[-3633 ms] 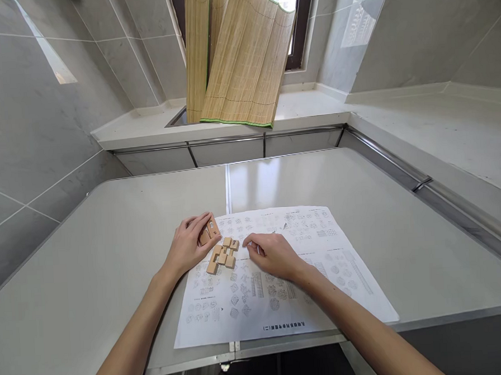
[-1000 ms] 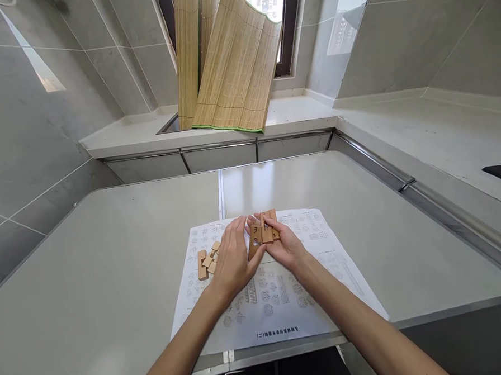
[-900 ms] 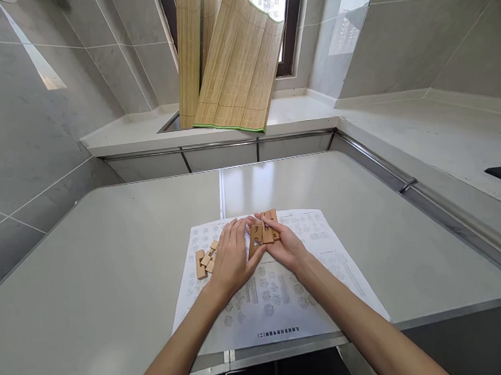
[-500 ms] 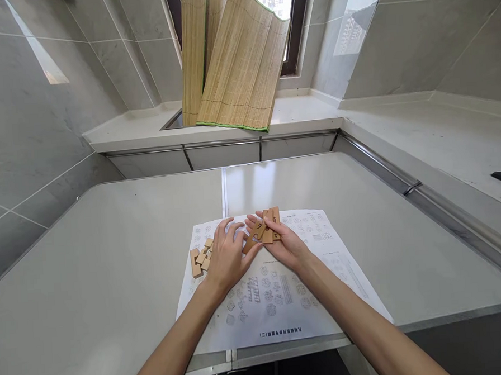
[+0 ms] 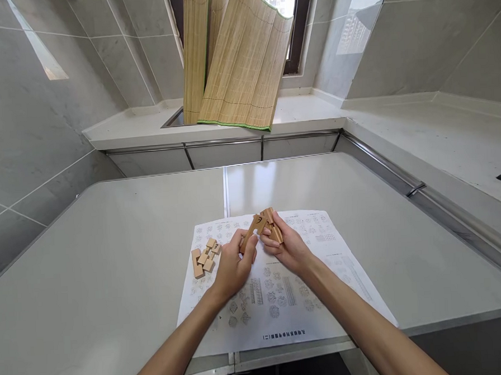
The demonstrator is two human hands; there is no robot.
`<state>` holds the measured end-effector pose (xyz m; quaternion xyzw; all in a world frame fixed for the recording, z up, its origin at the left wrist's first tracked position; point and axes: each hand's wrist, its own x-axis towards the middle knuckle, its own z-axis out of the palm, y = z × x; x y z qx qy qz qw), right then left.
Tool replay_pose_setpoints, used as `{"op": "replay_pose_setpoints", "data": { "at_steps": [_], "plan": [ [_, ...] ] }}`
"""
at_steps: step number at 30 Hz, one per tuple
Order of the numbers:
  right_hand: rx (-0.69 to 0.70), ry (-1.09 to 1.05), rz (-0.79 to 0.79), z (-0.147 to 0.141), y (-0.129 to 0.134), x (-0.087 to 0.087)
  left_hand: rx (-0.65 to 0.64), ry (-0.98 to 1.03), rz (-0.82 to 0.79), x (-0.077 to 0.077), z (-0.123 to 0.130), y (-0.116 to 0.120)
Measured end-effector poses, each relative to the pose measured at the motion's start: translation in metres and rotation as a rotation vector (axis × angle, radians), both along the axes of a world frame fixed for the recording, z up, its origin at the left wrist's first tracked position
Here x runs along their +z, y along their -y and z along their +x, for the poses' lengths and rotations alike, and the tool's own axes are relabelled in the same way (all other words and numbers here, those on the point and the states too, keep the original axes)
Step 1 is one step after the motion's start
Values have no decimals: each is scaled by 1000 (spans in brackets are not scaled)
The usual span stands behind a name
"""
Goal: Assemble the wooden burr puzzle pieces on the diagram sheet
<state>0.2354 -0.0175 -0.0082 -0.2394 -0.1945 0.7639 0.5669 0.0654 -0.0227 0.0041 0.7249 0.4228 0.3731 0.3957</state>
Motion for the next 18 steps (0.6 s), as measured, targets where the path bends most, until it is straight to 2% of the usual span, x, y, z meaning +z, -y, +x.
{"op": "replay_pose_setpoints", "data": {
  "at_steps": [3,6,10,18],
  "plan": [
    [-28,169,58,-2,2,3,11,54,-76,2,2,0],
    [-75,452,141,-6,6,3,34,105,-118,2,2,-1],
    [-219,850,298,-12,12,1,64,174,-158,1,2,-1],
    [-278,1035,339,-18,17,-1,53,219,-199,3,2,-3]
  ]
}}
